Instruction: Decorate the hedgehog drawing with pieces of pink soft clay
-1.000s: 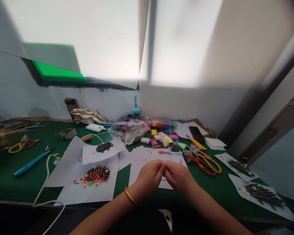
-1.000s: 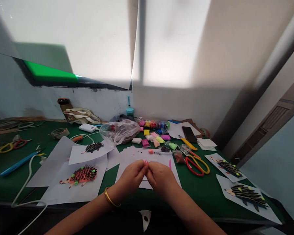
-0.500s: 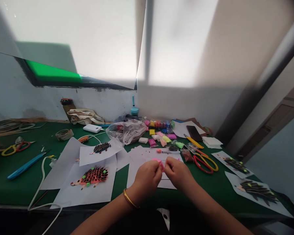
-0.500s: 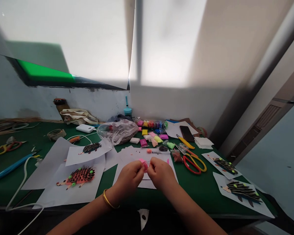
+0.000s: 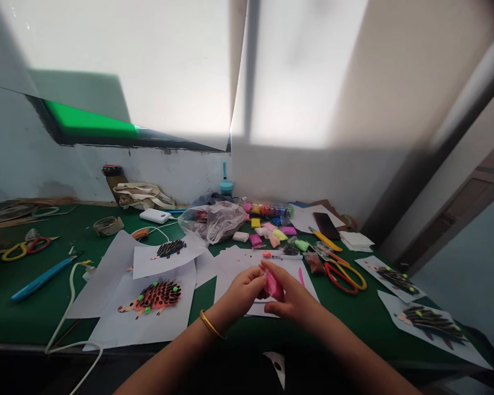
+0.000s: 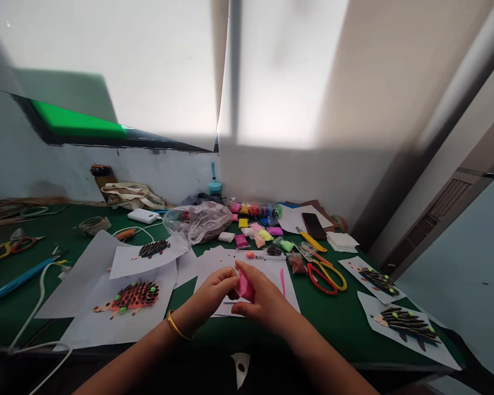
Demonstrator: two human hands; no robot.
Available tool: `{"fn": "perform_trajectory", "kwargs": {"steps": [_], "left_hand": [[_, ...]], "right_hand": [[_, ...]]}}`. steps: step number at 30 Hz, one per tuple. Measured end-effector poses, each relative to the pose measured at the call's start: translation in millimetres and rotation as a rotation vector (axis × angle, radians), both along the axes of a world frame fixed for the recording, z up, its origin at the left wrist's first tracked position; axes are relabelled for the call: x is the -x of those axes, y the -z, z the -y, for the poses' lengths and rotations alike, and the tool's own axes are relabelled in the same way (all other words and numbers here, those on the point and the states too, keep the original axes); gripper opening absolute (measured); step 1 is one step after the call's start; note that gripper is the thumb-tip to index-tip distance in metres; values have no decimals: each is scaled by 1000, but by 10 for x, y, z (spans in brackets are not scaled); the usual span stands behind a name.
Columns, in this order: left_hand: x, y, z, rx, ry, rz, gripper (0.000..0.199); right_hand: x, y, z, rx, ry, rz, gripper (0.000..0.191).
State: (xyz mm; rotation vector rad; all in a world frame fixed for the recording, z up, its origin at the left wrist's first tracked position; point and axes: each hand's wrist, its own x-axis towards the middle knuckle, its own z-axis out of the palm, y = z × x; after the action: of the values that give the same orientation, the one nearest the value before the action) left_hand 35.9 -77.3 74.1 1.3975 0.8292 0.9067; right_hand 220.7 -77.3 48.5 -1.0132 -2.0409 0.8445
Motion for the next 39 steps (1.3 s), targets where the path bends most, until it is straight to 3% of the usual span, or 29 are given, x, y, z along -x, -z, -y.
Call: {"fn": "perform_trajectory", "kwargs": {"steps": [4,8,12,20,36,39], "left_hand": [[29,39,-25,-16,-14,-60,15],[62,71,-46,-92,-60,-191,18],[25,49,-11,-65,-47,-192,20],[-12,12,22,-52,-69,-163,19],[-17,4,15,-20,-72,-138,20],[16,-3,-14,-79,-90,-127,19]], "right_hand": [[44,12,7,5,36,-49,59],[70,3,44,-55,79,-32,45],[88,-22,70,-63,106,-18,34],[55,7,26,-10,57,-49,39],[77,113,-14,-31,126,-19,46],[71,134,-19,-10,143,-25,72]]}}
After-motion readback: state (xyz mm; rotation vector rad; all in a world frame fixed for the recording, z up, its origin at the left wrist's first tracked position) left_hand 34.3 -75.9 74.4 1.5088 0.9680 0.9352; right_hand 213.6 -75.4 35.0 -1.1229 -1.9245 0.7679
